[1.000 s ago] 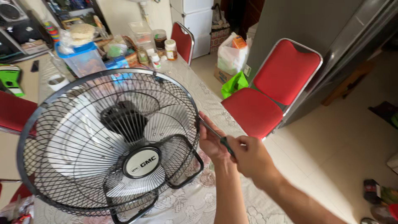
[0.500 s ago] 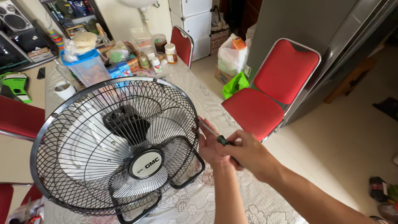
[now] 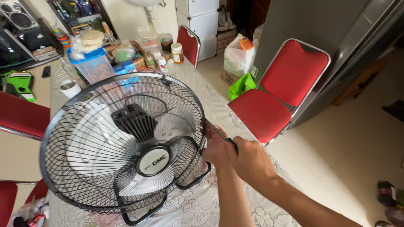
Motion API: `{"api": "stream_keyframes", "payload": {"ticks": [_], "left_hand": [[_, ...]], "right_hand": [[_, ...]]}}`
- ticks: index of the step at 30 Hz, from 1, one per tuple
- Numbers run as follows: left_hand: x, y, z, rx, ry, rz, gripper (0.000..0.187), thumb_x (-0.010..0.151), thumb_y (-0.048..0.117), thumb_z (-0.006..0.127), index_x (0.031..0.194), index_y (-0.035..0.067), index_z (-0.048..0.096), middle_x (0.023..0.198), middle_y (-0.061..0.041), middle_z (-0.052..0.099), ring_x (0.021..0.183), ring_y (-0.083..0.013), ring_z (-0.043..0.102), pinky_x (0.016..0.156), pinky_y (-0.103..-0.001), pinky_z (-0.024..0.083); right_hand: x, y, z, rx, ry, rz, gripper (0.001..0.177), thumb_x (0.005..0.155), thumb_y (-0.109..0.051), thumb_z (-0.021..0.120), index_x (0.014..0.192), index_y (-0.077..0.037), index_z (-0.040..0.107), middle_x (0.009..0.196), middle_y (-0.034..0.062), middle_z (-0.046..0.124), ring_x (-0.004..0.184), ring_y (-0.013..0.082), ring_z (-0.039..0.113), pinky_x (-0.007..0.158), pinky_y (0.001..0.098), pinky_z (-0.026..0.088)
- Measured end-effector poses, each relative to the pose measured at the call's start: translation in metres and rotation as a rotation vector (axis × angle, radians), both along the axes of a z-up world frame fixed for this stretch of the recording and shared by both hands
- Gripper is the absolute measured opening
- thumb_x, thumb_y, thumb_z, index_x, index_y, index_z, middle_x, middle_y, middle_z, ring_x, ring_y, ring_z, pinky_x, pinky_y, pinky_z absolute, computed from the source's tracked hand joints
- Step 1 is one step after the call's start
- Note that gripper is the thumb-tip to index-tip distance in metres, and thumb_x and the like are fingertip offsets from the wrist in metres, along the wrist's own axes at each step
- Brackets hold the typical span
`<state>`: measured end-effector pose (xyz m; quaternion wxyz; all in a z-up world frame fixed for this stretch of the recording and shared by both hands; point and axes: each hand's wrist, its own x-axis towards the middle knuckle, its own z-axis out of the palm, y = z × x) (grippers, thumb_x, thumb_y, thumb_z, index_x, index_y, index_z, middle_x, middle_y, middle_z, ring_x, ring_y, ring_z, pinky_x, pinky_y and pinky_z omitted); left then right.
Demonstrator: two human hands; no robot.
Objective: The person uses a screwdriver to tighten screws on the front grille of a table fan. They work on multiple screw locations around the grille perimeter, repositioning the fan as needed to access different points.
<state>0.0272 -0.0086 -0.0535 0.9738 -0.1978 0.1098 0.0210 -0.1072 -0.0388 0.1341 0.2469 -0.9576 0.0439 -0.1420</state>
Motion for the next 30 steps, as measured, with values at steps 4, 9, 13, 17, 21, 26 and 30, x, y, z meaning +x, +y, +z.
{"api": "stream_keyframes", "payload": {"ticks": [4, 9, 13, 17, 21, 26, 30], "left_hand": [[-0.013, 0.007, 0.018, -0.060, 0.176, -0.016, 0.068, 0.101, 0.049, 0.018, 0.121, -0.003, 0.058, 0.114, -0.019, 0.068, 0.097, -0.0249, 0.063, 0.086, -0.039, 0.049], [-0.021, 0.012, 0.051, -0.168, 0.257, -0.007, 0.082, 0.100, 0.061, 0.011, 0.117, -0.003, 0.059, 0.107, -0.020, 0.069, 0.086, -0.0247, 0.065, 0.077, -0.037, 0.050], [-0.017, 0.012, 0.038, -0.073, 0.195, -0.031, 0.083, 0.100, 0.062, 0.014, 0.120, -0.005, 0.059, 0.113, -0.022, 0.069, 0.090, -0.0271, 0.066, 0.088, -0.040, 0.051], [-0.022, 0.006, 0.006, -0.178, -0.208, -0.084, 0.075, 0.101, 0.055, 0.020, 0.124, -0.006, 0.057, 0.118, -0.022, 0.067, 0.099, -0.0284, 0.066, 0.094, -0.044, 0.051], [-0.027, 0.006, -0.005, -0.050, 0.046, -0.075, 0.068, 0.101, 0.050, 0.025, 0.125, -0.006, 0.056, 0.117, -0.022, 0.066, 0.099, -0.0285, 0.065, 0.095, -0.043, 0.051], [-0.026, 0.001, 0.010, 0.034, 0.102, -0.108, 0.060, 0.101, 0.044, 0.032, 0.126, -0.006, 0.055, 0.116, -0.021, 0.065, 0.099, -0.0286, 0.065, 0.095, -0.043, 0.052], [-0.030, -0.001, 0.014, 0.077, 0.127, -0.124, 0.054, 0.101, 0.039, 0.038, 0.126, -0.006, 0.055, 0.114, -0.020, 0.064, 0.099, -0.0286, 0.064, 0.095, -0.043, 0.053]], "right_hand": [[0.009, -0.015, 0.012, 0.555, 0.362, -0.107, 0.037, 0.097, -0.038, 0.062, 0.086, -0.004, 0.074, 0.057, 0.0081, 0.056, 0.042, 0.0193, 0.045, 0.039, 0.0351, 0.033], [0.017, -0.034, 0.022, 1.214, 0.804, -0.241, 0.035, 0.099, -0.040, 0.059, 0.097, -0.007, 0.067, 0.056, -0.0005, 0.047, 0.035, 0.0062, 0.027, 0.032, 0.0248, 0.017], [0.019, -0.039, 0.010, 1.712, 0.921, -0.226, 0.028, 0.101, -0.038, 0.057, 0.097, -0.010, 0.059, 0.058, -0.0022, 0.046, 0.033, 0.0029, 0.024, 0.028, 0.0200, 0.014], [0.014, -0.040, -0.013, 2.077, 0.965, -0.137, 0.029, 0.102, -0.036, 0.054, 0.097, -0.008, 0.060, 0.055, -0.0046, 0.041, 0.031, 0.0023, 0.023, 0.026, 0.0190, 0.013], [0.008, -0.035, -0.027, 2.283, 0.931, -0.046, 0.027, 0.105, -0.030, 0.047, 0.102, -0.006, 0.059, 0.057, -0.0033, 0.039, 0.032, 0.0038, 0.025, 0.027, 0.0190, 0.017], [0.006, -0.028, -0.037, 2.577, 0.975, 0.112, 0.027, 0.108, -0.024, 0.041, 0.106, -0.004, 0.058, 0.057, -0.0029, 0.039, 0.032, 0.0052, 0.027, 0.030, 0.0214, 0.019], [0.012, -0.028, -0.062, 2.792, 0.928, 0.131, 0.029, 0.109, -0.026, 0.041, 0.104, -0.003, 0.057, 0.058, -0.0024, 0.039, 0.032, 0.0051, 0.028, 0.030, 0.0201, 0.021]]}}
